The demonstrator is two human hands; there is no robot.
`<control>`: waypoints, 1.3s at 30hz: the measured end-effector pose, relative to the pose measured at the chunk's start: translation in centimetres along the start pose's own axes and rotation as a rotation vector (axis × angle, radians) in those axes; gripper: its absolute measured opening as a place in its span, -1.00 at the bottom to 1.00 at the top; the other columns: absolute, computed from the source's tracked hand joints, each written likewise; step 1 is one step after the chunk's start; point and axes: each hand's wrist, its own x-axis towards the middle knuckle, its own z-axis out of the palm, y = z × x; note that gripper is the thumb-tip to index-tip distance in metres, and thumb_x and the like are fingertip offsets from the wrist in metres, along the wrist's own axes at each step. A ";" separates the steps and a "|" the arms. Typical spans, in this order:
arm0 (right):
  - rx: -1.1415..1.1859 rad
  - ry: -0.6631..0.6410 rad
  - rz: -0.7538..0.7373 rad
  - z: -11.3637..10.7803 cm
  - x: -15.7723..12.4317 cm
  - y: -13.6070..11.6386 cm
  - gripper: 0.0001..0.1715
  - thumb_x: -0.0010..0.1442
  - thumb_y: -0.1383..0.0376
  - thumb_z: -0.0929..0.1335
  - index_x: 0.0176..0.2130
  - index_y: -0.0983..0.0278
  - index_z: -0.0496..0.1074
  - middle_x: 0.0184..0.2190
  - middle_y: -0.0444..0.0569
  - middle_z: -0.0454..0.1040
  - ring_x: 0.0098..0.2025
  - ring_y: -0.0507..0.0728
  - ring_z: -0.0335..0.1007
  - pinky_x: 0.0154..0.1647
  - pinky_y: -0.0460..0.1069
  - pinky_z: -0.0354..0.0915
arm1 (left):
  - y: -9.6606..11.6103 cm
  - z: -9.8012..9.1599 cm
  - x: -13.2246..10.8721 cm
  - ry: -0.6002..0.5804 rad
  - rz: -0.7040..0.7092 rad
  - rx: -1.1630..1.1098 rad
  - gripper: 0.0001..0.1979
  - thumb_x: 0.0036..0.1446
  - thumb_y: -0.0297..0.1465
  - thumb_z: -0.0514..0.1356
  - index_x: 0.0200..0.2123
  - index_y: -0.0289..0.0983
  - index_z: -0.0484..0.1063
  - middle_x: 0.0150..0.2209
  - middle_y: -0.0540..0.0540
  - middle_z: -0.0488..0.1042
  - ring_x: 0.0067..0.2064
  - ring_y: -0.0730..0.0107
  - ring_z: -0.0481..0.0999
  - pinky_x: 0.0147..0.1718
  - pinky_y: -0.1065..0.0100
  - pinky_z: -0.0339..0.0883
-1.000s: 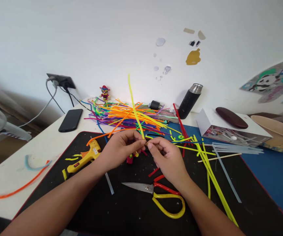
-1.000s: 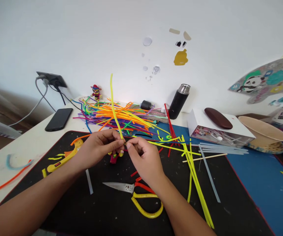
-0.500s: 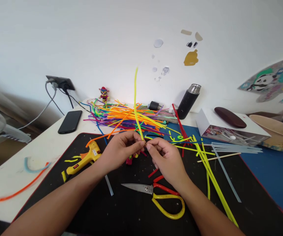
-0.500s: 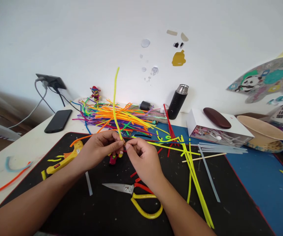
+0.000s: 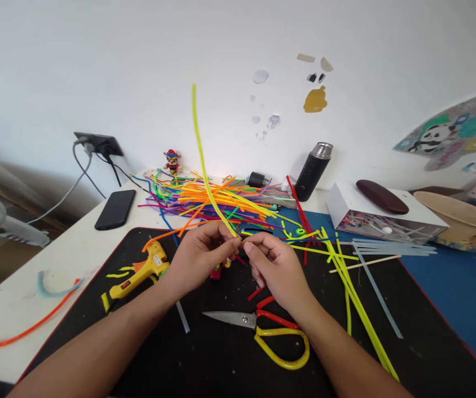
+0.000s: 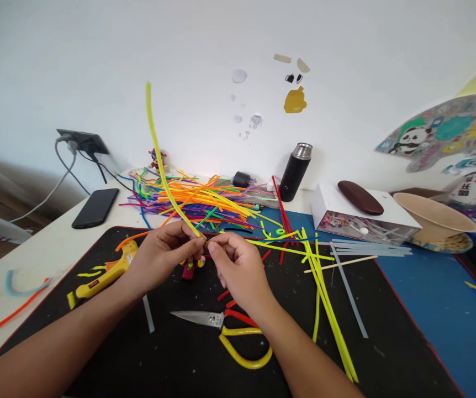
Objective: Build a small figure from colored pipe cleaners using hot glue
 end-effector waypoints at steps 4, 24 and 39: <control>0.020 0.008 0.008 0.0 0.0 0.2 -0.64 0.29 0.01 0.43 -0.27 0.26 0.45 -0.71 -0.32 0.24 -0.72 -0.06 0.08 -0.68 -0.13 0.04 | 0.2 0.2 -0.1 -0.016 -0.009 -0.012 -0.72 0.18 -0.21 0.39 -0.40 -0.27 0.45 -0.52 0.03 0.51 -0.54 0.51 0.41 -0.56 0.47 0.31; -0.293 0.050 -0.144 -0.4 -0.3 -0.3 -0.82 0.28 0.26 0.35 -0.38 0.23 0.42 -0.65 -0.31 0.13 -0.61 -0.03 0.03 -0.56 -0.09 0.00 | 0.3 -0.2 -0.1 -0.073 -0.002 0.080 -0.65 0.21 -0.11 0.37 -0.38 -0.29 0.53 -0.47 -0.03 0.52 -0.50 0.47 0.42 -0.52 0.44 0.31; -0.664 -0.014 -0.272 -0.6 -0.2 0.2 -0.86 0.25 0.37 0.35 -0.38 0.23 0.42 -0.63 -0.29 0.17 -0.58 -0.02 0.07 -0.49 -0.07 -0.01 | 0.7 -1.3 -0.2 -0.149 0.308 0.608 -0.87 0.29 -0.48 0.24 -0.32 -0.24 0.57 -0.41 0.03 0.54 -0.38 0.47 0.47 -0.35 0.46 0.30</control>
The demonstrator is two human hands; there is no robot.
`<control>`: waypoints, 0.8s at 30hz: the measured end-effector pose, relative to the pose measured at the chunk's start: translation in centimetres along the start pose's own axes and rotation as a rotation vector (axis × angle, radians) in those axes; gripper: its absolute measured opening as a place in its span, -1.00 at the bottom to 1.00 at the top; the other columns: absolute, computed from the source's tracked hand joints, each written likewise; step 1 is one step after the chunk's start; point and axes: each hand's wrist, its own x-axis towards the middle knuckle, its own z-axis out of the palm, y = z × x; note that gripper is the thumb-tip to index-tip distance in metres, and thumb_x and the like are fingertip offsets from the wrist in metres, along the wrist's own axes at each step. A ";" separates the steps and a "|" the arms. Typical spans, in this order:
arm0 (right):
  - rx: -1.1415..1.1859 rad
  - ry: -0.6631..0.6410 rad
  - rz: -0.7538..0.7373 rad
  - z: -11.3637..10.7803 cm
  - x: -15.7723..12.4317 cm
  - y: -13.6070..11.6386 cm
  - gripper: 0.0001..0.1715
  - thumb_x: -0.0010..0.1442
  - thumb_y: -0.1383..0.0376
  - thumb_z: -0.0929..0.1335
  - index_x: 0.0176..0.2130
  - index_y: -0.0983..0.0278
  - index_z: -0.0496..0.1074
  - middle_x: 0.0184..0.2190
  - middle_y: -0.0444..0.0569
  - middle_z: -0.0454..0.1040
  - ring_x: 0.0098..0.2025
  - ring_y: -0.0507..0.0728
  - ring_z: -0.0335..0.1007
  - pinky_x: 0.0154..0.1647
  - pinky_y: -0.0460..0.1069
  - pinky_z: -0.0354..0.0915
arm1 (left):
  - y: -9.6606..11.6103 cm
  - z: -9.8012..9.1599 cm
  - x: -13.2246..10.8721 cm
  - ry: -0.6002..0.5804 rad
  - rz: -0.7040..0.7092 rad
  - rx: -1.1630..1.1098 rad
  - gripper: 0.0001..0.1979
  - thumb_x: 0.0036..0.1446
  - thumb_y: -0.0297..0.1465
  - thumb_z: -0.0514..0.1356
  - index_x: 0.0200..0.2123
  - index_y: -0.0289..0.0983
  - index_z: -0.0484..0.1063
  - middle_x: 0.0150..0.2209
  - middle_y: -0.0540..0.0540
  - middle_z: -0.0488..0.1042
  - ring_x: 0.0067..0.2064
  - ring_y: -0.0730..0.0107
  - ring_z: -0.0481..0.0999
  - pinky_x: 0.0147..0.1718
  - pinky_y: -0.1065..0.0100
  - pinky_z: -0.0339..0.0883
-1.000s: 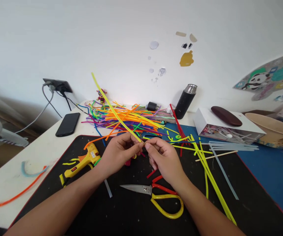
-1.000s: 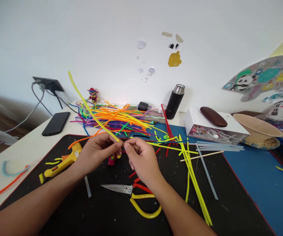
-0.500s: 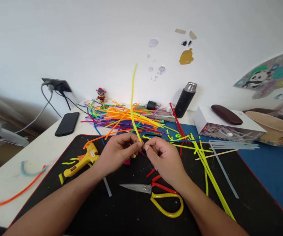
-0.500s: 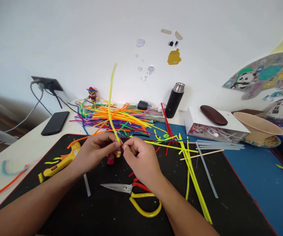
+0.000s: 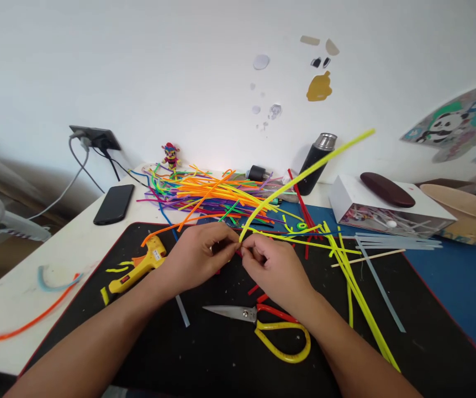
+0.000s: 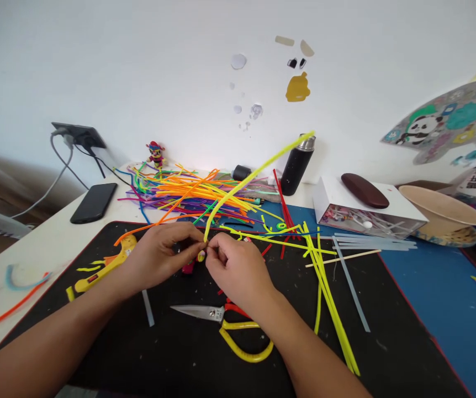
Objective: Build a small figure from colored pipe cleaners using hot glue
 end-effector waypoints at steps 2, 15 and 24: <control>0.106 0.003 0.063 0.1 0.0 -0.1 -0.84 0.29 0.31 0.35 -0.36 0.22 0.44 -0.63 -0.27 0.17 -0.57 -0.01 0.08 -0.51 -0.08 0.00 | 0.2 0.0 0.0 0.030 -0.069 -0.085 -0.86 0.29 -0.43 0.25 -0.34 -0.25 0.56 -0.42 0.01 0.54 -0.39 0.45 0.46 -0.37 0.45 0.30; 0.495 0.028 0.217 0.1 0.0 -0.8 -0.73 0.33 0.10 0.37 -0.31 0.23 0.46 -0.63 -0.27 0.20 -0.63 -0.01 0.10 -0.61 -0.08 0.02 | 0.4 0.9 0.2 0.103 -0.298 -0.521 -0.75 0.24 -0.24 0.33 -0.37 -0.30 0.52 -0.47 -0.01 0.50 -0.46 0.48 0.37 -0.45 0.44 0.29; 0.531 0.038 0.232 0.2 0.1 -0.9 -0.73 0.32 0.10 0.38 -0.31 0.23 0.46 -0.65 -0.28 0.17 -0.65 -0.02 0.08 -0.62 -0.09 0.01 | 0.5 1.0 0.2 0.121 -0.282 -0.536 -0.73 0.22 -0.21 0.36 -0.39 -0.29 0.52 -0.47 -0.01 0.50 -0.45 0.48 0.38 -0.44 0.46 0.28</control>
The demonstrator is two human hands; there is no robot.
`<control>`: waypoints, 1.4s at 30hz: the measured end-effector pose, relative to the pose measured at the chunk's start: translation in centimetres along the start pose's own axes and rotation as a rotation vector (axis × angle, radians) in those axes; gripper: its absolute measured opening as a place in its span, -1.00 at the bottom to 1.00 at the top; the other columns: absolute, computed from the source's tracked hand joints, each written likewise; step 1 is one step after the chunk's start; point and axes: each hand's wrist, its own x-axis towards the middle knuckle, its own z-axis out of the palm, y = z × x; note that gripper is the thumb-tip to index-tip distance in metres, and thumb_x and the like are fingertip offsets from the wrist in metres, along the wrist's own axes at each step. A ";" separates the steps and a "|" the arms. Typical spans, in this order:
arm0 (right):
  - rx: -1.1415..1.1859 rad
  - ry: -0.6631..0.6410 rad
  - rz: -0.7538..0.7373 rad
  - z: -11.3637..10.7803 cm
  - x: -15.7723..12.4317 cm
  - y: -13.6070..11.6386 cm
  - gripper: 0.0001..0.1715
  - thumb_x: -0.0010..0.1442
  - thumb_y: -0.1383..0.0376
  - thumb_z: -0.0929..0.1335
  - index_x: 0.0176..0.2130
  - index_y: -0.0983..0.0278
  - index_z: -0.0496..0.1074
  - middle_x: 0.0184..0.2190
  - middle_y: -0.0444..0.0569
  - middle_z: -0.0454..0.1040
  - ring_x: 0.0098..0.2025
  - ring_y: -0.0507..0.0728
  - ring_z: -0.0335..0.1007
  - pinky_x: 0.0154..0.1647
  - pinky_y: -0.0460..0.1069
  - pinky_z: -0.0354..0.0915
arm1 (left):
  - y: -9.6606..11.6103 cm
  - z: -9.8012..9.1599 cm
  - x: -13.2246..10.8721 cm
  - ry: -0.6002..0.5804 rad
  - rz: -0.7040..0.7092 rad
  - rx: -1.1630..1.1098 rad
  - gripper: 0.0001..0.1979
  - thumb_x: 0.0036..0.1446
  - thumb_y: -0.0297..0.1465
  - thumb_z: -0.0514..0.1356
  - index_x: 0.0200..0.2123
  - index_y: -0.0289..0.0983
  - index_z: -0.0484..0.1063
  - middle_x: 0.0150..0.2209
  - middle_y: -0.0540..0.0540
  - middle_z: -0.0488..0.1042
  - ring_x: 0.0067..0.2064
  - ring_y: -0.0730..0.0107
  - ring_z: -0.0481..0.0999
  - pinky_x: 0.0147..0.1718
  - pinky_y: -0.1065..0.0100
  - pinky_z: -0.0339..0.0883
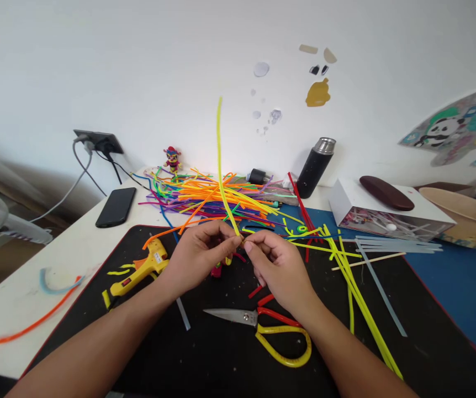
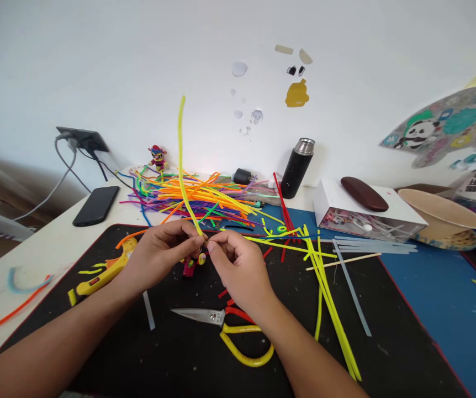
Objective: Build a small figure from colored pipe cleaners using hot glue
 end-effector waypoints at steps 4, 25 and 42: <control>-0.016 0.002 -0.009 0.0 0.0 -0.1 -0.74 0.31 0.11 0.39 -0.34 0.22 0.45 -0.65 -0.28 0.17 -0.65 -0.02 0.07 -0.62 -0.08 -0.01 | 0.1 0.0 0.1 -0.006 -0.011 -0.006 -0.71 0.18 -0.18 0.40 -0.39 -0.29 0.52 -0.46 -0.02 0.50 -0.45 0.48 0.38 -0.46 0.45 0.30; -0.516 -0.065 -0.208 -0.8 0.0 -0.3 -0.84 0.22 0.36 0.36 -0.41 0.20 0.47 -0.67 -0.29 0.14 -0.61 -0.01 0.03 -0.51 -0.06 -0.01 | 0.7 -1.5 0.1 -0.174 0.366 0.588 -0.83 0.34 -0.42 0.20 -0.33 -0.21 0.55 -0.35 -0.07 0.59 -0.31 0.35 0.53 -0.28 0.39 0.32; -0.026 0.004 0.033 -0.5 0.2 -0.2 -0.71 0.30 0.07 0.39 -0.34 0.21 0.43 -0.64 -0.28 0.17 -0.65 -0.01 0.10 -0.62 -0.08 0.05 | 0.1 -0.5 0.1 -0.018 0.018 0.173 -0.76 0.26 -0.23 0.30 -0.37 -0.28 0.52 -0.48 -0.02 0.50 -0.48 0.45 0.39 -0.48 0.44 0.29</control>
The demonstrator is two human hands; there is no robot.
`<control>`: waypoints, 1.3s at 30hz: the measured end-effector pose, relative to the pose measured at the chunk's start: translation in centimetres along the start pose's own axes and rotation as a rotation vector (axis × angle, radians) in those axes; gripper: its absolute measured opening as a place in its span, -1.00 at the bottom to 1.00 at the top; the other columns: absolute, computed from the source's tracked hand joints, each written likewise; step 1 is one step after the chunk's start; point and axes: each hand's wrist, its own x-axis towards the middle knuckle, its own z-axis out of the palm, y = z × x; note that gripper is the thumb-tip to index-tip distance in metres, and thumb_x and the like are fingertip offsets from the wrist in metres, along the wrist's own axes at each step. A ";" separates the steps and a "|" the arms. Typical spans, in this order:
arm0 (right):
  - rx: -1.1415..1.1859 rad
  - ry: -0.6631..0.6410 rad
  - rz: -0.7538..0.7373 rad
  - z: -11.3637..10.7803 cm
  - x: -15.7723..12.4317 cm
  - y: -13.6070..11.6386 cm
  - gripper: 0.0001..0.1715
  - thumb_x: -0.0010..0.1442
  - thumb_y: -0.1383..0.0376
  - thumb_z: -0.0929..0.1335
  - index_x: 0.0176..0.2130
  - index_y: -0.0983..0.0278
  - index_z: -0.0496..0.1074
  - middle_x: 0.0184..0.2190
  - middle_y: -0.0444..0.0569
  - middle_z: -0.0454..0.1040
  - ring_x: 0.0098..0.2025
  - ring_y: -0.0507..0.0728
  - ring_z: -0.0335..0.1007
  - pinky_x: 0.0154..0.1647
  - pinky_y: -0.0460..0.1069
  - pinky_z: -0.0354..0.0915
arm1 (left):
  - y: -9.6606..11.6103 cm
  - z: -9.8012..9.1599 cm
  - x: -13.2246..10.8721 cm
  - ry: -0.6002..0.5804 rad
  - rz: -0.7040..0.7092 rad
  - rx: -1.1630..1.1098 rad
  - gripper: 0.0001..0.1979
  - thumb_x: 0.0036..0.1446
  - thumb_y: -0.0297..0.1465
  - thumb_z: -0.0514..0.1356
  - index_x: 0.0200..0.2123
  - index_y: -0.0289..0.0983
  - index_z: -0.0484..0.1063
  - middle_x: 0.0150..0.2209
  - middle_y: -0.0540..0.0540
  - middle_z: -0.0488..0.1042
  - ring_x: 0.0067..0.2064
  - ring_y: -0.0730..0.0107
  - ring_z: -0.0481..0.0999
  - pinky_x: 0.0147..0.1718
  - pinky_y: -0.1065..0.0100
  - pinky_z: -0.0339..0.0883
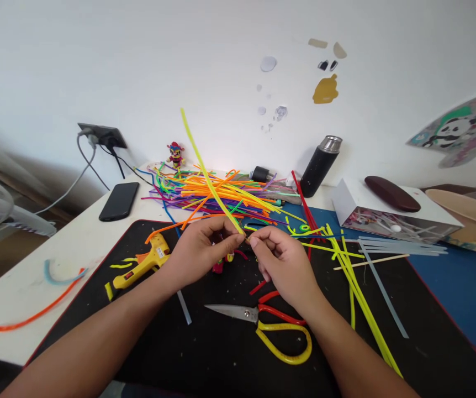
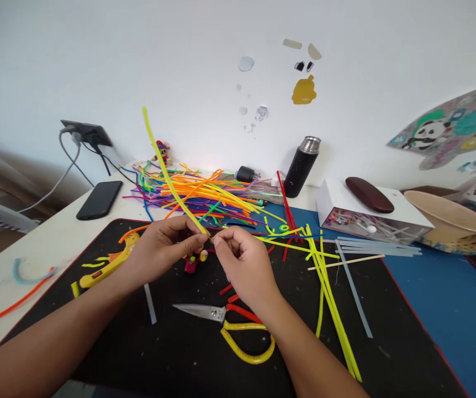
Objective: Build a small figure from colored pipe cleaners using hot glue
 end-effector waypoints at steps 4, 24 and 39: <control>0.050 0.000 0.027 0.0 0.0 -0.1 -0.71 0.29 0.06 0.40 -0.34 0.21 0.42 -0.65 -0.29 0.19 -0.67 -0.02 0.09 -0.65 -0.09 0.06 | -0.6 0.1 -0.2 0.025 0.006 0.032 -0.78 0.24 -0.23 0.31 -0.30 -0.29 0.59 -0.39 -0.09 0.59 -0.38 0.38 0.48 -0.39 0.40 0.38; -0.332 -0.016 -0.196 -0.3 -0.2 -0.1 -0.87 0.23 0.32 0.34 -0.39 0.23 0.39 -0.65 -0.33 0.10 -0.59 -0.03 -0.02 -0.54 -0.09 -0.02 | 0.5 -0.8 0.0 -0.072 0.314 0.346 -0.86 0.33 -0.46 0.25 -0.31 -0.26 0.57 -0.39 0.00 0.58 -0.35 0.45 0.51 -0.32 0.46 0.33; -0.358 -0.053 -0.159 -0.2 -0.1 0.5 -0.84 0.27 0.29 0.36 -0.38 0.24 0.45 -0.65 -0.31 0.13 -0.58 -0.02 0.00 -0.54 -0.08 -0.04 | -0.6 -1.0 0.1 -0.070 0.466 0.475 -0.85 0.36 -0.52 0.23 -0.25 -0.25 0.59 -0.32 -0.02 0.63 -0.28 0.43 0.59 -0.25 0.47 0.39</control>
